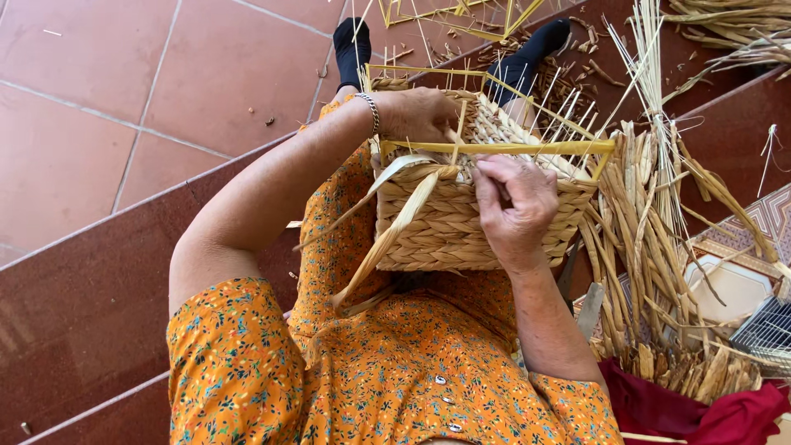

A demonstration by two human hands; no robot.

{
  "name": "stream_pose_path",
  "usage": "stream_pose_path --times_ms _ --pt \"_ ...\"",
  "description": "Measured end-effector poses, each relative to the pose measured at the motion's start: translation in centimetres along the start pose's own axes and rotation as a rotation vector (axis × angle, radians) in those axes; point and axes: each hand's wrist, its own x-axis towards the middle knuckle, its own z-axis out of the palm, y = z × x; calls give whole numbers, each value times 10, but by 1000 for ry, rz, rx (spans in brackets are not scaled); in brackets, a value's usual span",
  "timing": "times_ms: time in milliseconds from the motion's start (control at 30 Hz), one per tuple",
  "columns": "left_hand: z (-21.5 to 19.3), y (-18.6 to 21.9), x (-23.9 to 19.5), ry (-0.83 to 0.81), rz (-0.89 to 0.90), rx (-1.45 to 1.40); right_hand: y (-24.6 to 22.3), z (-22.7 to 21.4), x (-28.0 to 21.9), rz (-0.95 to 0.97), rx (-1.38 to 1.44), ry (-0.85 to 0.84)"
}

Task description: The person weaves a rectangular basket by hand, interlacing dried plant strips through a rigid frame. They repeatedly pull and tuck the strips to build up the basket walls, occasionally adjusting the frame and trimming excess material.

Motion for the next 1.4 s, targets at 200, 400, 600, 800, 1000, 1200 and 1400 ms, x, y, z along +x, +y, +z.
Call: stream_pose_path --times_ms 200,400,600,800,1000,1200,1400 --pt "-26 -31 -8 556 -388 153 -13 -1 5 -119 -102 3" --pt "-57 -70 -59 756 -450 421 -24 -6 5 180 186 -268" --pt "-72 -8 -111 789 -610 366 -27 -1 21 689 914 -388" --pt "-25 50 -132 531 230 270 -17 -4 20 832 1116 -368" --pt "-13 51 -114 257 55 122 -10 0 22 864 1232 -353" --pt "-20 54 -106 209 -11 83 -10 2 21 872 1237 -341" --pt "-24 57 -111 192 19 -8 -10 6 14 850 1206 -340"
